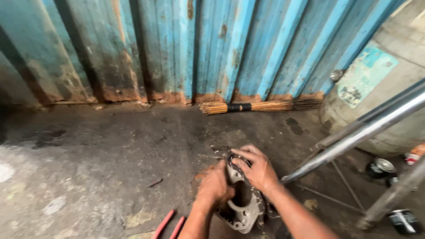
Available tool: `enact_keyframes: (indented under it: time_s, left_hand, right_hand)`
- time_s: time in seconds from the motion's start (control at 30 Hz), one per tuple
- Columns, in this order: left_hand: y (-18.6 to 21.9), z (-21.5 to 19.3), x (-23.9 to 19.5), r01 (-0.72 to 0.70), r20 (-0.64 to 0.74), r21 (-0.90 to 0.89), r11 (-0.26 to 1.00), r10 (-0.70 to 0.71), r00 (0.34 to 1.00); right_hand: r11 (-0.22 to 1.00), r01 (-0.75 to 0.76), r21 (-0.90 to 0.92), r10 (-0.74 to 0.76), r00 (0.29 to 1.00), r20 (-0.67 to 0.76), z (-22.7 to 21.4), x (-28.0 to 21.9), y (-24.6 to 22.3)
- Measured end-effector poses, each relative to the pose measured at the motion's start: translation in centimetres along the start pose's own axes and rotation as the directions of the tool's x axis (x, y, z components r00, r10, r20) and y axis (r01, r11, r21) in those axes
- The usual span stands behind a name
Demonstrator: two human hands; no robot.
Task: The person cleans a metal engine cylinder head using a metal scraper and a cloth. They scrape the exterior fins and interior surfaces, then wipe the part with a cloth to remove debris.
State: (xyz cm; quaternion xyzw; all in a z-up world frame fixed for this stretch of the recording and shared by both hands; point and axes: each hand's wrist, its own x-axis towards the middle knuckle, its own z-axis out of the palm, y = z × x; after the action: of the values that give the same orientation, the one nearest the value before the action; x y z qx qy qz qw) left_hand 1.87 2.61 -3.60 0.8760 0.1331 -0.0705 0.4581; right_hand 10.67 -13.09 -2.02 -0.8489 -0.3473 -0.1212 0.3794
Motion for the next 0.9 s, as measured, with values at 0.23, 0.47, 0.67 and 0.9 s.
enact_keyframes:
  time_s: [0.23,0.47,0.67,0.9]
  left_hand:
    - [-2.1,1.2,1.0,0.15,-0.286,-0.369,0.917,-0.266,0.921]
    - [-6.7,3.1,5.4,-0.002,-0.339,-0.643,0.766,-0.282,0.898]
    - [-9.1,-0.7,7.1,0.329,0.13,-0.836,0.438,-0.425,0.896]
    - [-10.0,0.3,7.5,0.196,-0.008,-0.818,0.54,-0.351,0.936]
  right_hand:
    - [0.823,-0.412,-0.391,0.435,0.9,-0.033,4.5,-16.0,11.0]
    - [0.844,-0.53,0.078,0.51,0.751,-0.419,-1.4,-9.5,2.4]
    - [0.876,-0.447,-0.183,0.477,0.86,0.181,5.2,0.7,-8.3]
    - [0.886,0.074,-0.457,0.2,0.83,0.521,5.9,-4.7,-9.0]
